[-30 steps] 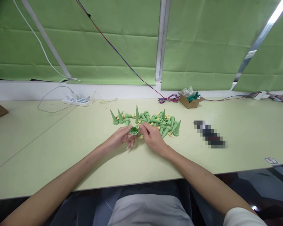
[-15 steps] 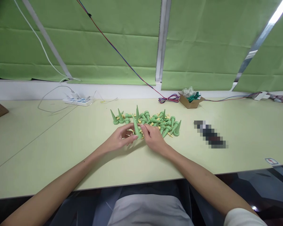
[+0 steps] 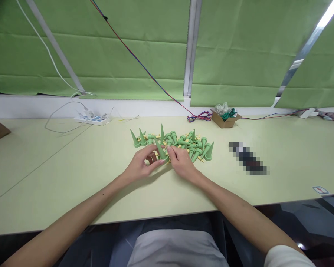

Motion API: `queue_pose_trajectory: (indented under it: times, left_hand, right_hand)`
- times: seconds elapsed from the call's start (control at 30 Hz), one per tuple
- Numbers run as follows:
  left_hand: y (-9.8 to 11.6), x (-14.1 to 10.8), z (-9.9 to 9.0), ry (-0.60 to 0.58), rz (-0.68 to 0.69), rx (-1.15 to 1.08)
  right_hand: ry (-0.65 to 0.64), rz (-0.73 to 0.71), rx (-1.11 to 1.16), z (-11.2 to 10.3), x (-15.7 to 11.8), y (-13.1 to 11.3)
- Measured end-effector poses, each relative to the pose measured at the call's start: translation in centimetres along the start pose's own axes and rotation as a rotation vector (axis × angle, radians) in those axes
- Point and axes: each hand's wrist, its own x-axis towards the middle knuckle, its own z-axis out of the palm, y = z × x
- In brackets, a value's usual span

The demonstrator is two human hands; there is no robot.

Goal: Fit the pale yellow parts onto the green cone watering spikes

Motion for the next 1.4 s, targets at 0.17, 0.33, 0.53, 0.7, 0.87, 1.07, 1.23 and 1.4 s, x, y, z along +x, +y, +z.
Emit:
queue_pose_trajectory:
  times: [0.17,0.33,0.53,0.7,0.87,1.07,1.23,1.4]
  left_hand:
    - [0.0,0.0,0.2,0.032,-0.008,0.005]
    - [-0.2,-0.1,0.4,0.048,-0.027,0.040]
    - [-0.2,0.2,0.2,0.095,-0.097,-0.007]
    - [0.4,0.5,0.0,0.088,-0.145,-0.038]
    - [0.4,0.7,-0.3,-0.037,-0.333,-0.224]
    - [0.0,1.0,-0.4,-0.215,-0.495,-0.531]
    - [-0.1,1.0,-0.3,-0.239,-0.543,-0.565]
    - [0.0,0.9,-0.4,-0.228,-0.529,-0.553]
  right_hand:
    - [-0.013,0.017,0.013,0.0,0.1,0.0]
    - [-0.018,0.013,-0.007,0.1,0.2,0.0]
    - [0.016,0.021,0.039,0.2,0.1,-0.1]
    - [0.075,0.006,0.063,0.1,0.0,-0.2]
    - [0.136,-0.050,-0.011,0.0,-0.1,-0.2]
    - [0.065,-0.152,-0.094,-0.1,-0.1,-0.3]
    - [0.041,-0.210,-0.089,0.0,-0.1,-0.1]
    - [0.033,-0.204,-0.069,-0.1,-0.1,-0.1]
